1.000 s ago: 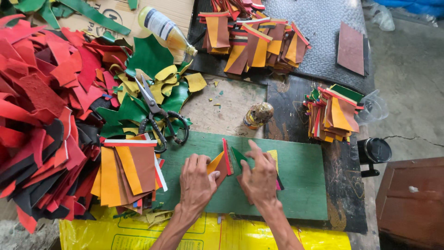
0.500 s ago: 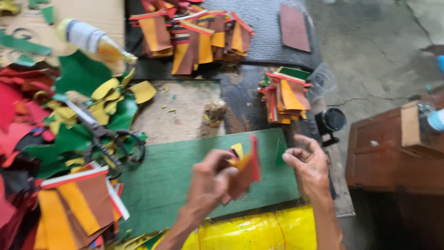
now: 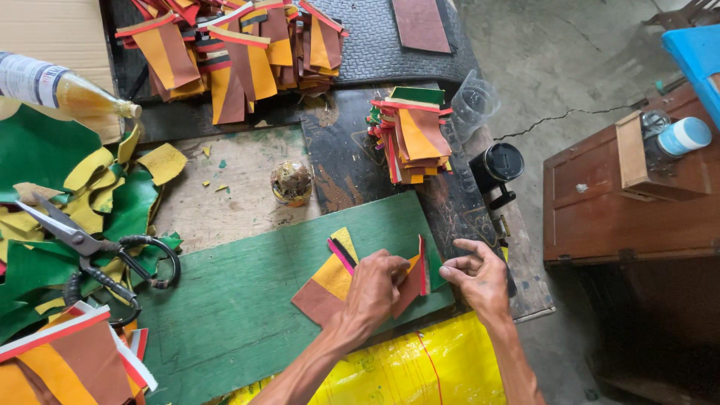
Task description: The person assembles small multi-colored leather pieces by hand, aligning edges and pressing them together. They repeatedly pick up pieces from a pile, apply adhesive from a small jar, and stack the assembled units on the table.
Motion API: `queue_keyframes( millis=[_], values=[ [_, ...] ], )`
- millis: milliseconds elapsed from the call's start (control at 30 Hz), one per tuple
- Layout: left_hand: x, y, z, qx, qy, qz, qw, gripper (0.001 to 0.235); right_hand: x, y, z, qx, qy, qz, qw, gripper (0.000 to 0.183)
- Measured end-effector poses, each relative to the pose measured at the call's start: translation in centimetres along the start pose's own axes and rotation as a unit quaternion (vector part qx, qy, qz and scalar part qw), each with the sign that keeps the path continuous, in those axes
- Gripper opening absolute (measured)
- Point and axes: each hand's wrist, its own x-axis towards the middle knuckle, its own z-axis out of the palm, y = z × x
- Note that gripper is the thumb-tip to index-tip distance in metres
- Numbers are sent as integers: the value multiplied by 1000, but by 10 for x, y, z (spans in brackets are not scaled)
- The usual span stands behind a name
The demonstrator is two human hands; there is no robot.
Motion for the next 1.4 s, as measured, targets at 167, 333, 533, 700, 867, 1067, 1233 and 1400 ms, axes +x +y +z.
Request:
queue_keyframes(
  millis=[167, 333, 533, 700, 867, 1067, 1233, 1400],
  values=[
    [-6, 14, 6, 121, -47, -1, 992, 5, -14, -17, 19, -233, 61, -40, 970, 62],
    [3, 35, -11, 234, 105, 141, 956, 21, -11, -43, 6, -177, 90, -103, 975, 59],
    [129, 4, -57, -85, 191, -21, 978, 41, 88, -95, -5, 54, 66, -162, 983, 69],
    [207, -20, -31, -127, 161, -205, 957, 67, 188, -121, 37, 49, -36, -17, 998, 86],
    [222, -32, -9, -230, 101, -288, 924, 53, 220, -93, 48, 54, -94, 13, 994, 71],
    [229, -20, -12, -260, 66, -333, 904, 61, 239, -67, 29, 189, -138, 42, 971, 54],
    [232, 0, -2, -60, 112, -332, 935, 97, 236, -56, 15, 220, -155, 77, 960, 47],
    [233, -8, 1, -210, 103, -318, 919, 115, 240, -51, 10, 234, -158, 73, 957, 44]
  ],
)
